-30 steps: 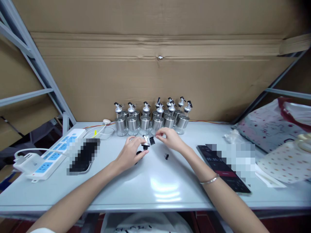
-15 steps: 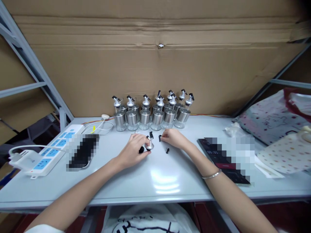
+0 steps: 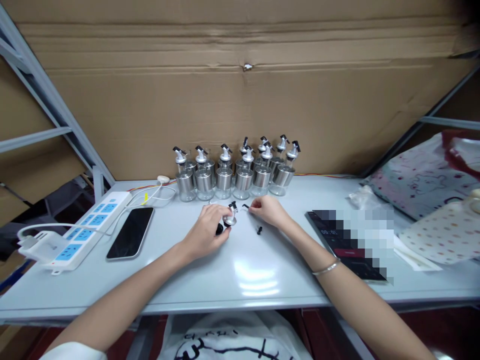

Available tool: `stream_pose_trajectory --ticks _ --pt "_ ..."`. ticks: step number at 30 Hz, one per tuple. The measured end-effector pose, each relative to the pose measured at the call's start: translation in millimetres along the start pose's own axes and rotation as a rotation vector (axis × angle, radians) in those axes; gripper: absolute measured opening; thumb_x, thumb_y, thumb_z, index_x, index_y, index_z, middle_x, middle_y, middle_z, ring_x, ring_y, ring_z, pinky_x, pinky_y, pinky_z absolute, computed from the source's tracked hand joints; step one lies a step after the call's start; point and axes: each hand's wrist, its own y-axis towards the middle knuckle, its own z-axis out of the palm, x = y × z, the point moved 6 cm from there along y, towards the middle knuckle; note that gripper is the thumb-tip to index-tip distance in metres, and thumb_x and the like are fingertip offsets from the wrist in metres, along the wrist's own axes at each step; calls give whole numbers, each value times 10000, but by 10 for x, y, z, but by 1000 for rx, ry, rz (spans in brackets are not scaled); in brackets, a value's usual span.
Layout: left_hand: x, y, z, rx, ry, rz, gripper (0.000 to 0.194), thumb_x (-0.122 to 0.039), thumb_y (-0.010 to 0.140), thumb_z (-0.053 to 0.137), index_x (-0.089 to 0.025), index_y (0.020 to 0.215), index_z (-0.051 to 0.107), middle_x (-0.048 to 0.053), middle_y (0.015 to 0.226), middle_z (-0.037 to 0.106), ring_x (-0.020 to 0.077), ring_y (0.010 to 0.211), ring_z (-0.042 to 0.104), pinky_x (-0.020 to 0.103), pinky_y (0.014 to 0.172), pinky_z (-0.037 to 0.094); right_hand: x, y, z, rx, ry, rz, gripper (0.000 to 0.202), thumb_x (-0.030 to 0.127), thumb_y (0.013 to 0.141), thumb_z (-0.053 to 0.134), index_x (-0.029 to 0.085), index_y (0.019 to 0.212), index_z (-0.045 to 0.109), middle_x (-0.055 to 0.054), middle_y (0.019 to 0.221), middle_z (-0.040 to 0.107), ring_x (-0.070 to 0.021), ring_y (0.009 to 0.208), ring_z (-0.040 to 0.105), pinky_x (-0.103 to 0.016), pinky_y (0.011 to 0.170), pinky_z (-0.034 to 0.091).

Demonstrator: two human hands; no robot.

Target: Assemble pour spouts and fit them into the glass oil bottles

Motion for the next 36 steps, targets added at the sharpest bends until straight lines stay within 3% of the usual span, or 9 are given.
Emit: stream_pose_trajectory --ticks 4,7,9,16,29,36 --pt "130 -31 33 -58 -140 -174 503 -106 744 527 -207 1206 356 72 1058 596 214 1035 580 383 920 439 169 -65 17 64 358 -16 163 307 755 637 149 718 647 -29 645 688 -115 557 585 -241 562 446" --pt "146 -31 50 -55 -159 -205 669 -58 699 515 -218 1308 291 41 1006 602 205 999 583 387 933 427 312 -146 49 105 880 -13 231 347 619 763 157 642 634 -4 606 663 -103 554 577 -260 611 472" --pt "137 -25 45 -56 -139 -199 725 -30 669 497 -228 1336 294 27 979 598 197 964 580 380 929 426 373 -186 59 102 1041 -14 278 349 542 823 157 605 632 2 578 655 -107 558 585 -274 631 479" --pt "114 -3 28 -51 -73 -151 751 -93 666 520 -202 1375 299 25 949 556 200 940 564 381 935 419 483 -245 48 74 1087 -101 310 335 522 858 155 586 614 1 615 673 -99 543 589 -276 622 470" --pt "75 9 26 2 58 -106 646 -109 686 525 -158 1311 367 54 959 587 219 941 566 391 911 390 563 -279 61 104 1064 -137 321 332 514 859 158 577 597 10 603 652 -91 537 569 -264 582 468" --pt "84 11 25 10 143 -105 606 -106 700 514 -151 1294 403 64 980 615 229 953 575 388 927 354 578 -312 114 136 1040 -119 373 326 446 887 158 573 580 22 602 642 -94 560 574 -247 572 456"
